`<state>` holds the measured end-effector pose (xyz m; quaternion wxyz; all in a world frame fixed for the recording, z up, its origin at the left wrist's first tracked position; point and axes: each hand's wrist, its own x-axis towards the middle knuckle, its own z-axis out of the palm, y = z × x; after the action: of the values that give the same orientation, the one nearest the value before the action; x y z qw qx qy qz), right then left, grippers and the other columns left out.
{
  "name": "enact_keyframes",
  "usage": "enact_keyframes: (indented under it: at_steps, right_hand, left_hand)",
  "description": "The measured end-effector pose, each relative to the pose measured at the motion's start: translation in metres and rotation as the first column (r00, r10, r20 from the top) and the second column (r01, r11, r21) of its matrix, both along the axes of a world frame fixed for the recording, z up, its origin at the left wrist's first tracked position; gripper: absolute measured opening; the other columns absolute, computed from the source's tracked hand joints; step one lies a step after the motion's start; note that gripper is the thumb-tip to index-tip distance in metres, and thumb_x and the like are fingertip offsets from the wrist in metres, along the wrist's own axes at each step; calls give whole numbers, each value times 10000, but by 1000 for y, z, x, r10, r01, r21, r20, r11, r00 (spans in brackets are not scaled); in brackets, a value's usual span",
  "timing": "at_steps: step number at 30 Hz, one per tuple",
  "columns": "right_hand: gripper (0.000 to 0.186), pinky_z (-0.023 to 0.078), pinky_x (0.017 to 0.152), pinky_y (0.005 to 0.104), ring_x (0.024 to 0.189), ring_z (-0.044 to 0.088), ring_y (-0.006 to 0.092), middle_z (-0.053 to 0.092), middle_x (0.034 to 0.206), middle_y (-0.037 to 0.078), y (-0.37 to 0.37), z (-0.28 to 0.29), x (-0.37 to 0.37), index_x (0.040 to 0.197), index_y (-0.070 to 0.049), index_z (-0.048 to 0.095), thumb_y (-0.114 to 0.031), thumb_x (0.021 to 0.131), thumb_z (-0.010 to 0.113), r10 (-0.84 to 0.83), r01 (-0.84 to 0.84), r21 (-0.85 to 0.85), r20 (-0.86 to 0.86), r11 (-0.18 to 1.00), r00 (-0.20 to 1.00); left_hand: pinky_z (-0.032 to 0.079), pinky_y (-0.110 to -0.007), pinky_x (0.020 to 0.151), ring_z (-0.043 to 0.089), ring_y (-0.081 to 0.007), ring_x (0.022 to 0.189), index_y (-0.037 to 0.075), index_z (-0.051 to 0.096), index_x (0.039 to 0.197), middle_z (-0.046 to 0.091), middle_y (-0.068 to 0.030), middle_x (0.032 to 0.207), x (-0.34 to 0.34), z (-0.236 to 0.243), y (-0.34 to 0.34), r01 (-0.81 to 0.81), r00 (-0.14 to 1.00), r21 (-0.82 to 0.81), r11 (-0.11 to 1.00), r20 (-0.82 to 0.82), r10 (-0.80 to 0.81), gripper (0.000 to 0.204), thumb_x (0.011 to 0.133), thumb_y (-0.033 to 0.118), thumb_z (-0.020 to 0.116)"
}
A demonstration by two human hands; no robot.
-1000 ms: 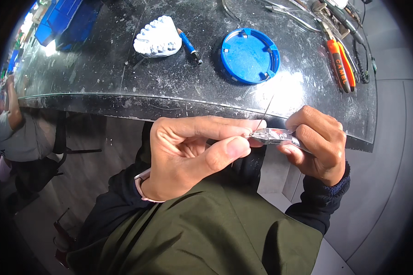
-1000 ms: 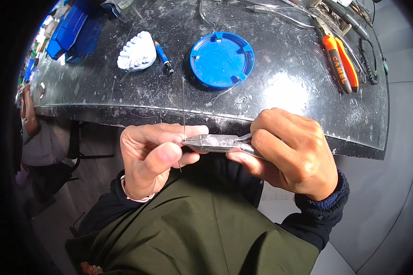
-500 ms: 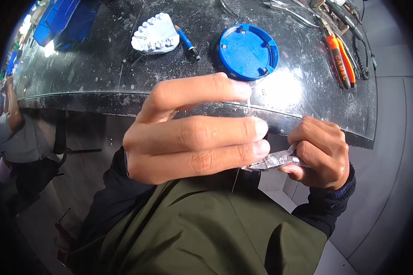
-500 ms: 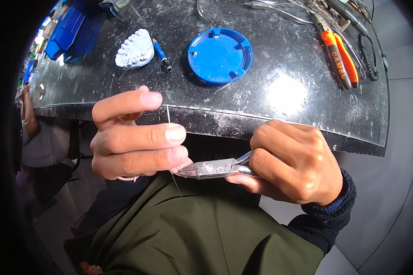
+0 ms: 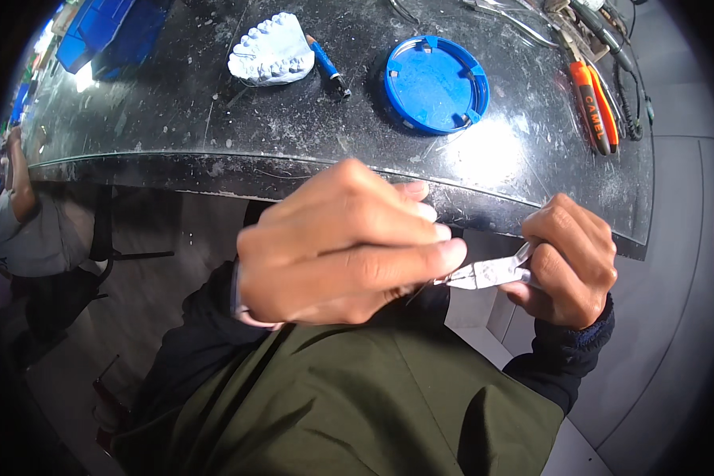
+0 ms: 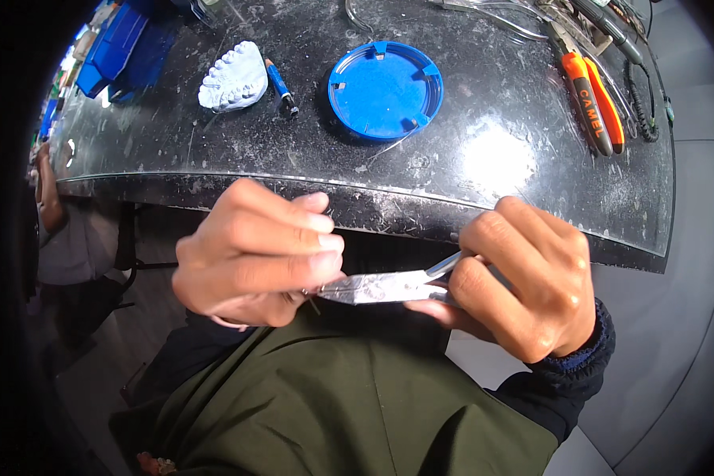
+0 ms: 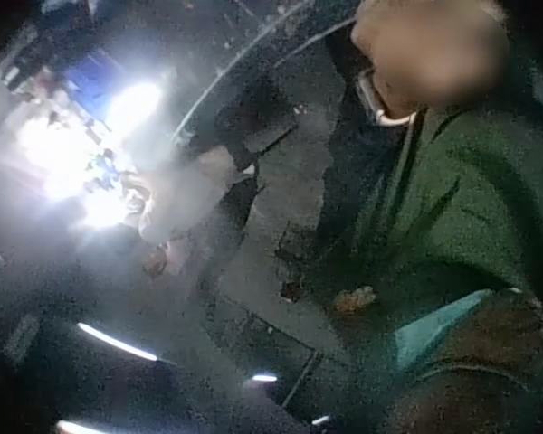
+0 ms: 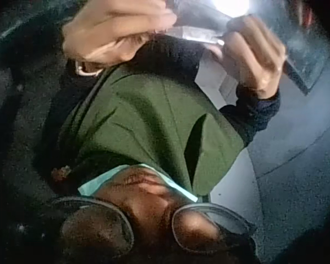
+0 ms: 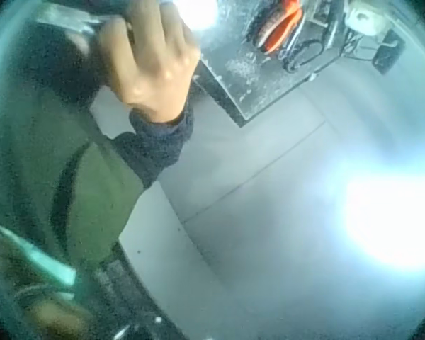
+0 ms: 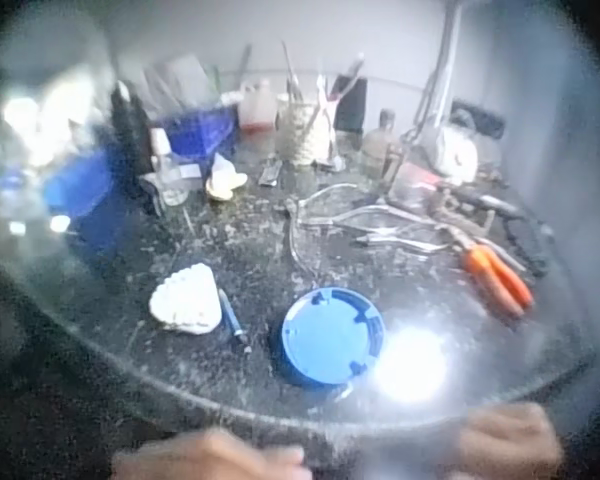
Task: The person shapes a metal wire using pliers and then positions it onto a dental mold.
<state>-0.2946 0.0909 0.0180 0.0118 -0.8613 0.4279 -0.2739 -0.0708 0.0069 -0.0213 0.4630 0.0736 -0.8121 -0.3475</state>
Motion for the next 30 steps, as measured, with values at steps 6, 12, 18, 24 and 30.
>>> enact_keyframes:
  at_steps: [6, 12, 18, 24, 30]
  right_hand:
    - [419, 331, 395, 283, 479, 428, 178, 455, 615, 65, 2, 2, -3, 586, -41, 423, -263, 688, 763, -45, 43, -42, -48, 998, 998]
    - [427, 324, 391, 278, 479, 418, 169, 449, 612, 58, 0, -2, -5, 585, -51, 413, -267, 674, 771, -49, 43, -88, -73, 995, 996]
    - [439, 309, 386, 276, 470, 406, 160, 432, 606, 47, -1, -13, -8, 582, -56, 407, -268, 656, 784, -57, 54, -85, -41, 995, 997]
    - [411, 414, 441, 286, 535, 529, 200, 547, 687, 78, 1, -11, -7, 600, -46, 475, -314, 686, 775, -108, 109, 29, -20, 994, 994]
    - [358, 450, 881, 472, 884, 649, 259, 665, 978, 104, 6, -3, -2, 690, -50, 582, -378, 723, 720, -205, 212, 42, -119, 976, 971]
  left_hand:
    - [565, -314, 659, 601, -180, 639, -44, 689, 901, 661, -144, 823, 9, 13, 3, 98, 986, 256, 962, 108, -130, 175, 741, 11, 646]
    - [510, -243, 534, 627, -161, 569, -72, 689, 898, 661, -163, 700, 3, 6, 12, 132, 988, 456, 880, 12, -154, 164, 736, -49, 690]
    - [561, -215, 575, 687, -145, 688, -69, 695, 900, 689, -139, 762, -1, 2, 20, 204, 977, 726, 657, -113, -178, 128, 773, -64, 686]
    - [587, -242, 628, 698, -167, 730, -86, 686, 877, 692, -150, 790, -7, 1, 24, 192, 981, 790, 583, -158, -109, 110, 776, -102, 646]
    - [579, -242, 626, 693, -162, 702, -87, 689, 853, 686, -155, 753, -5, 3, 20, 147, 988, 747, 648, -142, -61, 129, 737, -131, 652]
